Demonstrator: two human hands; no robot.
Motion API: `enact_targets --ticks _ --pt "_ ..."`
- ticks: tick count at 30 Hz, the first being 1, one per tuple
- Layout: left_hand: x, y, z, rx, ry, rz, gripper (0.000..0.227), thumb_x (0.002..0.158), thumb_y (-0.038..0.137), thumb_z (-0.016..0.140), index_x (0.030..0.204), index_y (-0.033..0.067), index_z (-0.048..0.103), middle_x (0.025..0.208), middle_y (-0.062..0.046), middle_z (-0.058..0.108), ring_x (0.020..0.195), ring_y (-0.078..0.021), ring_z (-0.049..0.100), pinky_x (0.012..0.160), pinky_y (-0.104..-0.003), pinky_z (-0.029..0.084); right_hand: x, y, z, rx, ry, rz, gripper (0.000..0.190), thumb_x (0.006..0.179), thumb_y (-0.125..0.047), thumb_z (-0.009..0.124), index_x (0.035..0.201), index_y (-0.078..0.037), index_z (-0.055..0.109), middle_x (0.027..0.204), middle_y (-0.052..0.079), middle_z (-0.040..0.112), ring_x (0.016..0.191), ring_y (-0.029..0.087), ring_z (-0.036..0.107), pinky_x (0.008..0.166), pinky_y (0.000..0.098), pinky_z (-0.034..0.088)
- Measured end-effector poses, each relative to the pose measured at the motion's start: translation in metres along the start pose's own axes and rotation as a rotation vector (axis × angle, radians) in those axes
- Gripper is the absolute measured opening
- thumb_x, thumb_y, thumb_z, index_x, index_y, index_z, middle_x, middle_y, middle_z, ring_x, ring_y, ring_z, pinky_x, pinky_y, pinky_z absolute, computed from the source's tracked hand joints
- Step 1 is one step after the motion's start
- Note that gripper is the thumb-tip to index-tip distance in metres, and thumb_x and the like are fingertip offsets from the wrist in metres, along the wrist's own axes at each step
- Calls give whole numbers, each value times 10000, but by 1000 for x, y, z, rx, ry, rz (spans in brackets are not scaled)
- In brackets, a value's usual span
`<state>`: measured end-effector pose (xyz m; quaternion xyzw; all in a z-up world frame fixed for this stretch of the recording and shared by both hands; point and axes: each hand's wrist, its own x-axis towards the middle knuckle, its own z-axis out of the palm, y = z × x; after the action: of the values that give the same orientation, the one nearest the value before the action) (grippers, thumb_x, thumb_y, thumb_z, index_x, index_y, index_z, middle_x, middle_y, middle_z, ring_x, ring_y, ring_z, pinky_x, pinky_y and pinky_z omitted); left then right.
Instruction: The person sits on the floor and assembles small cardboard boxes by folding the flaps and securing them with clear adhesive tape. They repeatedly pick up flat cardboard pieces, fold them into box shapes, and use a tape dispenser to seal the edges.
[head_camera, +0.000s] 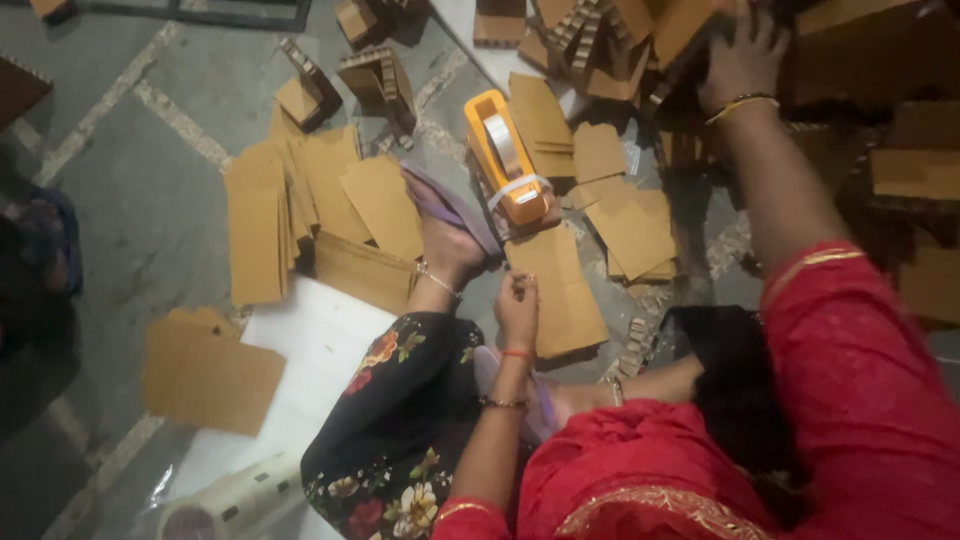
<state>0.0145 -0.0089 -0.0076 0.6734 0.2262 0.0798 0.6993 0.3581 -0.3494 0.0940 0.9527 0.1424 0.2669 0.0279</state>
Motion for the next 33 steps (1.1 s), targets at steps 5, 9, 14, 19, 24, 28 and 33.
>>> enact_targets --ticks 5,9,14,19,24,28,33 --pt "-3 26 -7 436 79 331 175 936 115 759 1073 67 661 980 -128 674 892 -250 668 781 -348 547 -65 -39 -78 642 181 6 264 937 -78 679 1197 -47 717 1295 205 624 1265 400 560 1094 504 462" --pt "-12 40 -11 603 -42 113 507 724 48 789 1198 86 611 1088 -153 587 893 -271 638 771 -366 550 -193 -111 -91 1062 -298 174 262 858 -43 676 1113 -10 721 972 118 733 856 238 705 791 371 570" --pt "0 21 -13 533 -57 35 466 872 57 702 1317 145 594 1077 -155 621 894 -297 668 822 -380 576 -241 -176 -108 1194 -706 -15 191 834 -141 763 1013 -80 738 993 110 718 913 252 681 796 361 563" --pt "-12 33 -22 585 22 240 486 830 71 745 1284 104 575 1184 -184 592 1029 -365 641 876 -436 537 -188 -175 -189 598 -911 100 318 809 -337 843 943 -88 697 1075 94 682 1019 304 673 882 441 542" --pt "1 75 -20 699 -58 446 450 837 112 757 1265 89 621 1240 -162 606 1139 -362 618 974 -445 525 -144 -205 -234 524 -2 -438 542 680 -174 644 1209 -57 617 1213 157 639 1116 353 602 932 465 473" --pt "16 93 -6 896 -146 530 688 652 212 861 1270 55 603 1275 -153 588 1174 -380 569 928 -463 515 -154 -215 -211 621 -317 -445 216 802 -144 622 1012 -190 605 1003 51 625 994 288 626 894 449 504" --pt "30 89 -5 1075 -223 431 778 611 317 933 1266 73 589 1273 -131 590 1162 -354 597 917 -462 543 -181 -220 -200 513 -355 -416 196 784 -174 644 969 -149 582 951 70 599 908 297 614 807 417 513"
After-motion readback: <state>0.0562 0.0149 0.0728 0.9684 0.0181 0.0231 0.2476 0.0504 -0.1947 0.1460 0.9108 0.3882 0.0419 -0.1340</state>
